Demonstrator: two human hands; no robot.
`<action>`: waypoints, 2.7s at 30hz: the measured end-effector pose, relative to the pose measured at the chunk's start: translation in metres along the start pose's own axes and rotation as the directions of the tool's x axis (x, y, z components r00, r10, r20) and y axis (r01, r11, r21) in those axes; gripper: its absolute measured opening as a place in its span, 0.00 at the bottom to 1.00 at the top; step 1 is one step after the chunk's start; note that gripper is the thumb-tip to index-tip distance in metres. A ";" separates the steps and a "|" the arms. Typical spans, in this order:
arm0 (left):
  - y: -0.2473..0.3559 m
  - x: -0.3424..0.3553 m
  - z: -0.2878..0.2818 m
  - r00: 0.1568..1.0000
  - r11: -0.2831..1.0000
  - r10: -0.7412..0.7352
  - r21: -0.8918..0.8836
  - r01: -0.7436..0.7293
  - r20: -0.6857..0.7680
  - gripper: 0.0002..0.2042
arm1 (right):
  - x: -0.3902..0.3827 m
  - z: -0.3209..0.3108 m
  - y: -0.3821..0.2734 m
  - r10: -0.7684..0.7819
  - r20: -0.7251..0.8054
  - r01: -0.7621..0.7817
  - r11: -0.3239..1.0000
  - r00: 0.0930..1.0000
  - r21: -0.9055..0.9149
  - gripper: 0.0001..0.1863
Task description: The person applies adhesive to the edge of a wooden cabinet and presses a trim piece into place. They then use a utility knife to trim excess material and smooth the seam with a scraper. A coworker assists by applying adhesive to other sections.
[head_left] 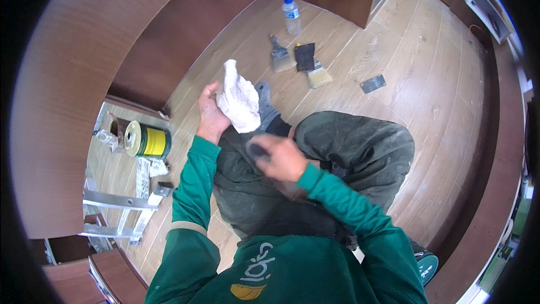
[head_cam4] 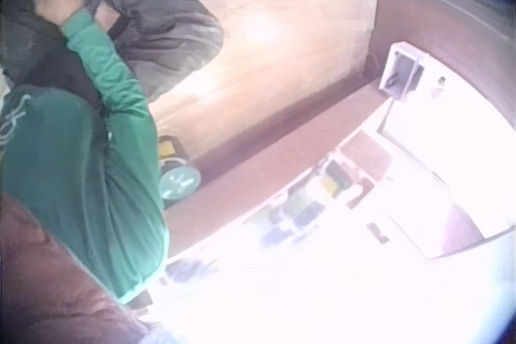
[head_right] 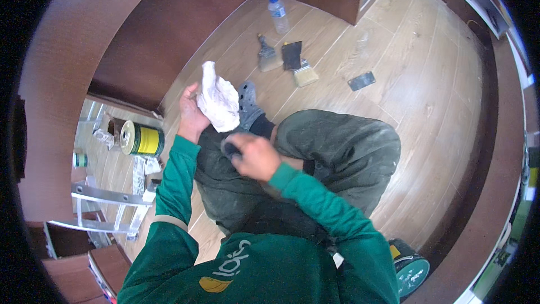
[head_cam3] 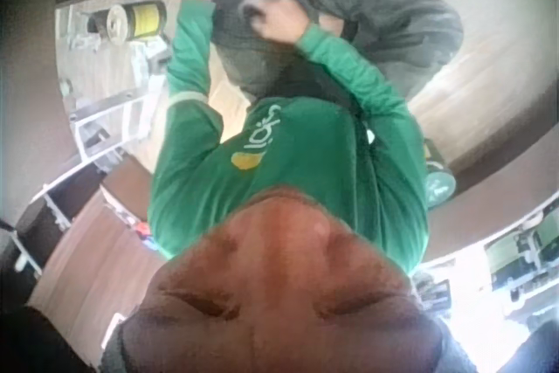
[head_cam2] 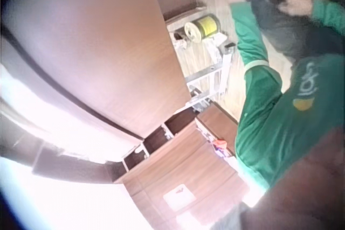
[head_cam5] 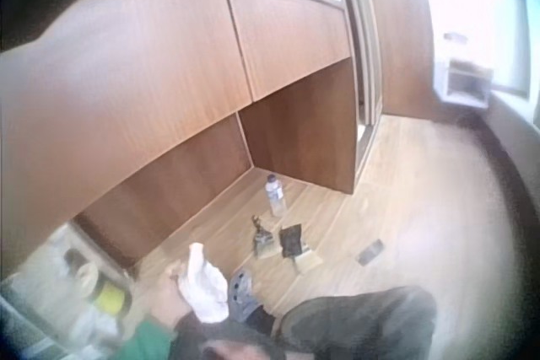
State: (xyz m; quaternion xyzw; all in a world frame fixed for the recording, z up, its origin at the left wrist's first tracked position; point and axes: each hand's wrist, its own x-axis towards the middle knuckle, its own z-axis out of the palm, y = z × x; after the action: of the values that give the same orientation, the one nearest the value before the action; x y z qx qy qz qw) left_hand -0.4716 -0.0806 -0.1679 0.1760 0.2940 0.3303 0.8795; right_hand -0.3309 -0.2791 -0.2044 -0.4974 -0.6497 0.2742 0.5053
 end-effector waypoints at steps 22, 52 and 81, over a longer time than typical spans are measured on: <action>-0.116 0.195 0.030 0.739 -0.180 0.635 0.973 -0.144 0.226 0.24 | -0.012 -0.233 0.125 0.474 -0.528 -0.656 0.719 0.704 -0.229 0.26; 0.045 0.051 -0.140 0.917 -0.568 0.399 0.778 0.268 -0.025 0.19 | -0.023 -0.225 0.112 0.454 -0.362 -0.571 0.737 0.814 -0.360 0.26; -0.022 0.121 -0.114 0.948 -0.844 0.093 0.481 0.237 -0.304 0.43 | -0.017 -0.218 0.115 0.496 -0.248 -0.554 0.743 0.832 -0.375 0.19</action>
State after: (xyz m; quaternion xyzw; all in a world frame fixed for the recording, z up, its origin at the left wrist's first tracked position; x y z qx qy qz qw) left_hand -0.4598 -0.0007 -0.3142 0.8141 0.4923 -0.2958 0.0854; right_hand -0.0856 -0.2862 -0.2363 -0.7763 -0.4919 0.2210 0.3264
